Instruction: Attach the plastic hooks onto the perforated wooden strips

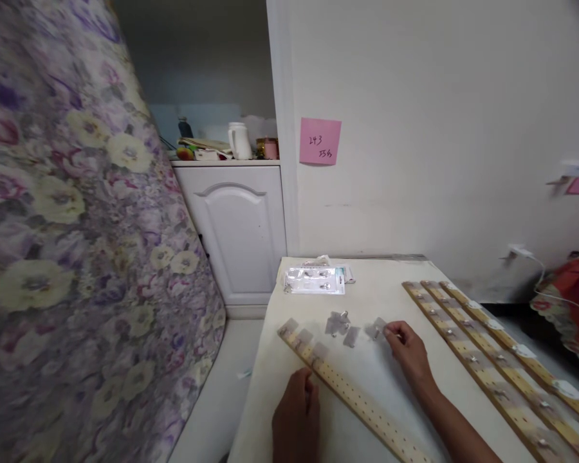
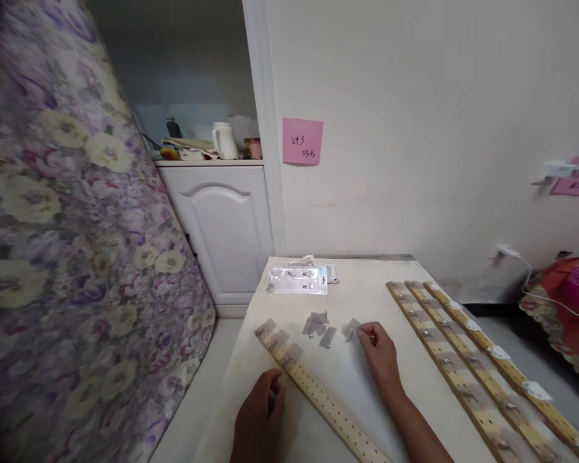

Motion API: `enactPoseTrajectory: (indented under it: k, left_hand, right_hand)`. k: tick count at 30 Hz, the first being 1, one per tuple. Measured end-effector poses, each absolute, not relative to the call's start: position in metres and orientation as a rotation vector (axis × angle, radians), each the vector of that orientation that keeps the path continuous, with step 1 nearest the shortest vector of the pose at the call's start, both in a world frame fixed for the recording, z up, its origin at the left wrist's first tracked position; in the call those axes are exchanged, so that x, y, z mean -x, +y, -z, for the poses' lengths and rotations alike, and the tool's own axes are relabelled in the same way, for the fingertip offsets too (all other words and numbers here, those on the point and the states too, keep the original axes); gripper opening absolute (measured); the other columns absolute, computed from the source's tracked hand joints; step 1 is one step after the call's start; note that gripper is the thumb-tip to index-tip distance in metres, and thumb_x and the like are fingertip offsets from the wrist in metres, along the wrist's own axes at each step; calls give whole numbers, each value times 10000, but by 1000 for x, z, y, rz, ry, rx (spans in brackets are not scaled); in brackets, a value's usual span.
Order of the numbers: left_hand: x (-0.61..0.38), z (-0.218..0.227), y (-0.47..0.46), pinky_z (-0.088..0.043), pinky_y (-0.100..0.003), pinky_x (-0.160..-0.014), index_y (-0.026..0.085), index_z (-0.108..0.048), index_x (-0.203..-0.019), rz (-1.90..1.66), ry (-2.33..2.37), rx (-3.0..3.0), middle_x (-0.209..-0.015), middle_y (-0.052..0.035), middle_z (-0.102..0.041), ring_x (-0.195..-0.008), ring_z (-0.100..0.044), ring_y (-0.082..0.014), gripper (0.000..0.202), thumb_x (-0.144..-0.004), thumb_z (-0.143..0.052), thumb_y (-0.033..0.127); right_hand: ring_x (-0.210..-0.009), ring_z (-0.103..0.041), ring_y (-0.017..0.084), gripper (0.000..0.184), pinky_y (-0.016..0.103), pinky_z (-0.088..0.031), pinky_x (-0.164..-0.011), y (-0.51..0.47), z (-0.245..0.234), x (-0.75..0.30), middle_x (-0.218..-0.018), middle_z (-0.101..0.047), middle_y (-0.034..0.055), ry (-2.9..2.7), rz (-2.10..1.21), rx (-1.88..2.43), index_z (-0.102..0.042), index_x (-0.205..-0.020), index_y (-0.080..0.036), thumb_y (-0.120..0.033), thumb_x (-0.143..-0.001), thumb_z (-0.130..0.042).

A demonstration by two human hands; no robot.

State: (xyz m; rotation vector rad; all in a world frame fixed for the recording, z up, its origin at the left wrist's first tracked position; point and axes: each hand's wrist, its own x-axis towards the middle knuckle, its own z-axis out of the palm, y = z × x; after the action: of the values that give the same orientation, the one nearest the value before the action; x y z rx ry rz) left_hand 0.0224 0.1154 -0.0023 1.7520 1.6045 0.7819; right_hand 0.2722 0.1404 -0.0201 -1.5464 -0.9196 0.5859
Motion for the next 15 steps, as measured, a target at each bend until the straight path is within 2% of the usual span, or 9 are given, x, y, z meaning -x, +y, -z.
enactPoseTrajectory:
  k: [3, 6, 11, 15]
  left_hand:
    - [-25, 2, 112, -433, -263, -685, 206, -545, -1033, -859, 1512, -1789, -824, -18, -628, -705, -593, -163, 236, -864, -406, 293]
    - [-28, 4, 108, -433, -255, -668, 203, -557, -993, -870, 1444, -1819, -804, -16, -627, -678, -585, -154, 206, -857, -418, 273]
    - [-34, 11, 106, -449, -232, -667, 204, -565, -982, -868, 1347, -1754, -803, -8, -641, -687, -600, -140, 185, -835, -455, 224]
    - [-38, 17, 110, -457, -231, -679, 200, -544, -972, -874, 1328, -1707, -836, -15, -654, -704, -614, -139, 165, -814, -495, 209]
  right_hand:
    - [-456, -363, 91, 220, 220, -284, -446, 131, 8, -254, -547, -416, -78, -806, -928, 1324, -542, -742, -205, -405, -703, -626]
    - [-439, -345, 73, 220, 205, -254, -435, 123, 3, -226, -529, -430, -83, -761, -1137, 1179, -536, -730, -200, -373, -678, -664]
    - [-385, -308, 52, 215, 194, -215, -411, 118, 15, -195, -460, -434, -92, -798, -1283, 1103, -512, -703, -195, -339, -681, -670]
    - [-387, -336, 54, 223, 190, -234, -410, 118, 25, -190, -465, -450, -84, -845, -1268, 1142, -504, -694, -193, -347, -691, -665]
